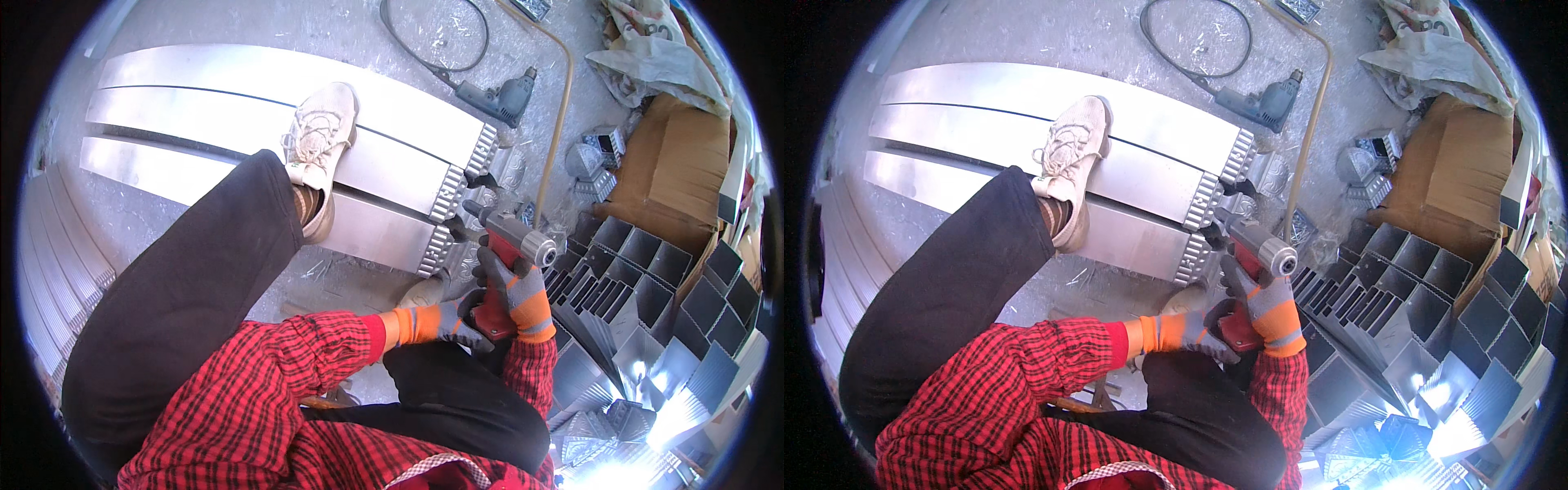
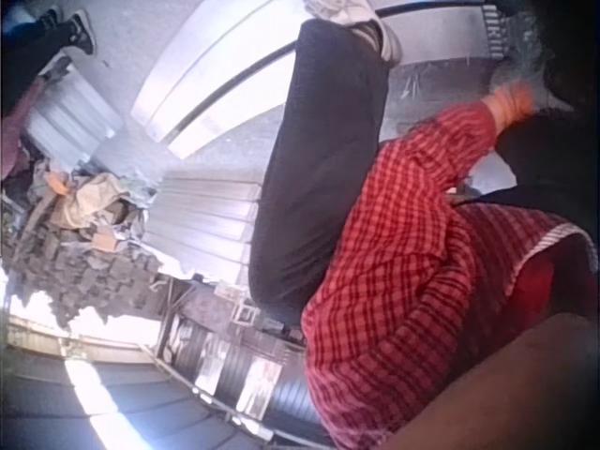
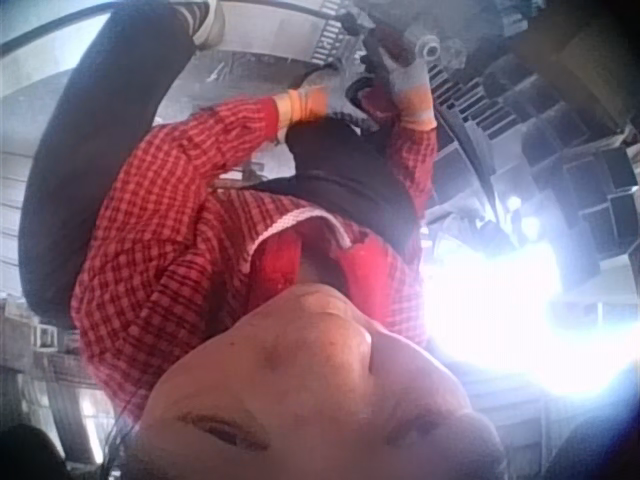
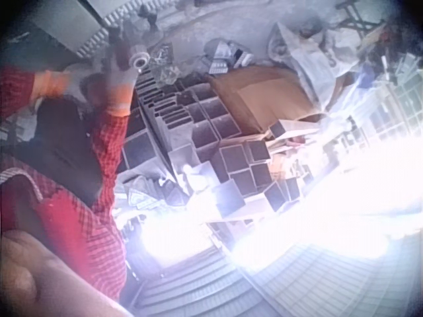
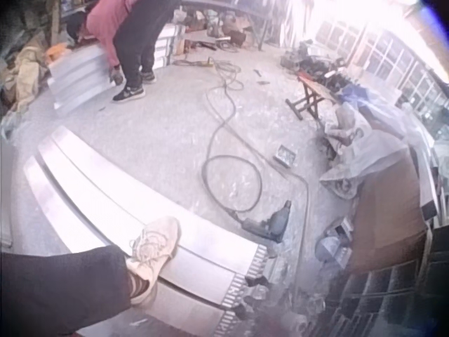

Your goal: The person sits on the floor and uses a pneumatic rivet gun to fasten decorative metal end caps onto long aluminum extrusions. They handle the pieces by hand, aligning them before fastening, and then stack the finished units.

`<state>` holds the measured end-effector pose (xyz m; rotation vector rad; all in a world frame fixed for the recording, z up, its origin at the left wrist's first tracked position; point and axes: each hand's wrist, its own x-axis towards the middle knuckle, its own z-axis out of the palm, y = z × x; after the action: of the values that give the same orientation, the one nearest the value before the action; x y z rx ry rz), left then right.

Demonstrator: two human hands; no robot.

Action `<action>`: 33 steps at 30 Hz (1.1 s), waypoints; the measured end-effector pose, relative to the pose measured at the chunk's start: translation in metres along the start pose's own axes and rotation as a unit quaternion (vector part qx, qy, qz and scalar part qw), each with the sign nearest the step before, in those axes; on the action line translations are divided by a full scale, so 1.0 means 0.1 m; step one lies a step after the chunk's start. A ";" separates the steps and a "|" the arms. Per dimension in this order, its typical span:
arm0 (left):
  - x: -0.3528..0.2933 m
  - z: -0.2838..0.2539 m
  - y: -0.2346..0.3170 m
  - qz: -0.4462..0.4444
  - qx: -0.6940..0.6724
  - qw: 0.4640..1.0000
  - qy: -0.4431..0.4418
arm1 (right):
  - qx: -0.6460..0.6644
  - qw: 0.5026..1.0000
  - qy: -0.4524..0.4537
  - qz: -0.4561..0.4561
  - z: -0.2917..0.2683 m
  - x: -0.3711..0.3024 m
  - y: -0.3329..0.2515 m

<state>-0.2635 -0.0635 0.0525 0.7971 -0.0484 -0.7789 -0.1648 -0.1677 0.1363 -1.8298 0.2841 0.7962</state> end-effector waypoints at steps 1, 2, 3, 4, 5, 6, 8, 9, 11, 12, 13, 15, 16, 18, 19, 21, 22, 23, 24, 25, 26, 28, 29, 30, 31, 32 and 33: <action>-0.01 0.00 0.00 0.009 0.026 1.000 0.003 | 0.012 1.000 0.007 -0.009 0.02 -0.02 0.00; -0.02 0.01 0.01 0.012 0.005 1.000 0.002 | -0.031 0.998 -0.013 -0.061 0.00 0.01 0.03; -0.02 0.02 0.01 0.015 -0.015 1.000 0.000 | -0.029 0.998 -0.009 -0.047 0.00 0.00 0.04; -0.03 0.01 0.04 0.018 -0.034 0.999 -0.001 | -0.025 0.999 -0.004 -0.034 0.02 -0.01 -0.01; -0.03 0.00 0.06 -0.018 -0.035 0.999 -0.003 | -0.022 1.000 0.001 -0.021 0.03 -0.02 -0.05; -0.03 -0.01 0.08 -0.053 -0.035 0.998 -0.006 | -0.022 0.999 0.010 -0.027 0.03 -0.05 -0.10; -0.01 -0.03 0.06 -0.033 0.000 0.999 0.003 | -0.020 0.999 0.027 -0.043 0.02 -0.06 -0.17; 0.00 -0.04 0.01 0.021 0.035 0.999 0.015 | -0.016 0.998 0.020 -0.054 0.01 -0.03 -0.13; -0.03 0.01 0.10 0.027 0.030 0.999 0.007 | -0.011 0.997 0.013 -0.070 -0.02 -0.02 -0.09; -0.06 0.02 0.14 -0.020 -0.006 1.000 -0.008 | -0.035 0.999 -0.024 -0.034 -0.05 -0.02 -0.09; -0.08 0.01 0.25 -0.066 -0.039 0.997 -0.022 | -0.015 0.999 -0.021 -0.023 -0.02 -0.01 -0.11; -0.08 -0.01 0.35 -0.001 -0.013 1.000 -0.004 | 0.026 1.000 -0.016 0.000 0.04 0.02 -0.12; -0.10 -0.02 0.37 0.029 -0.002 1.000 0.007 | -0.011 1.000 -0.021 -0.006 0.04 0.05 -0.12; -0.10 -0.06 0.32 0.029 0.040 0.999 0.004 | 0.003 1.000 -0.011 -0.001 0.09 0.06 -0.11; -0.09 -0.08 0.29 0.032 0.062 0.998 0.003 | 0.009 1.000 -0.007 -0.001 0.11 0.07 -0.12; -0.06 -0.10 0.21 0.023 0.016 1.000 -0.001 | -0.013 0.999 -0.020 -0.033 0.11 0.11 -0.12; -0.05 -0.10 0.17 0.019 -0.008 1.000 -0.004 | -0.024 0.998 -0.024 -0.048 0.10 0.12 -0.12; -0.04 -0.11 0.13 0.017 -0.012 1.000 0.007 | -0.015 0.999 -0.023 -0.033 0.10 0.12 -0.10; -0.03 -0.12 0.10 0.016 -0.017 1.000 0.018 | -0.007 1.000 -0.022 -0.018 0.09 0.13 -0.08; -0.04 -0.12 0.09 0.012 -0.016 1.000 0.020 | 0.001 1.000 -0.022 -0.005 0.10 0.14 -0.08; -0.04 -0.13 0.09 0.009 -0.016 1.000 0.022 | -0.011 1.000 -0.026 -0.006 0.10 0.14 -0.08; -0.06 -0.14 0.10 0.000 -0.008 1.000 0.005 | -0.037 0.999 -0.033 -0.008 0.10 0.15 -0.13; -0.07 -0.14 0.12 0.004 -0.007 1.000 -0.001 | -0.027 0.999 -0.026 -0.004 0.11 0.13 -0.16; -0.07 -0.13 0.14 0.008 -0.006 1.000 -0.007 | -0.018 1.000 -0.019 0.000 0.13 0.11 -0.20; -0.08 -0.12 0.15 0.012 -0.005 1.000 -0.013 | -0.007 1.000 -0.010 0.005 0.15 0.10 -0.21; -0.07 -0.13 0.12 0.022 -0.007 1.000 -0.010 | -0.003 1.000 -0.009 0.003 0.16 0.10 -0.21; -0.06 -0.14 0.07 0.031 -0.009 0.999 -0.007 | 0.001 1.000 -0.009 0.001 0.16 0.12 -0.21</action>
<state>-0.2591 -0.0483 0.0482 0.7690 -0.0780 -0.7247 -0.1509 -0.1424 0.1405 -1.8211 0.2761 0.8131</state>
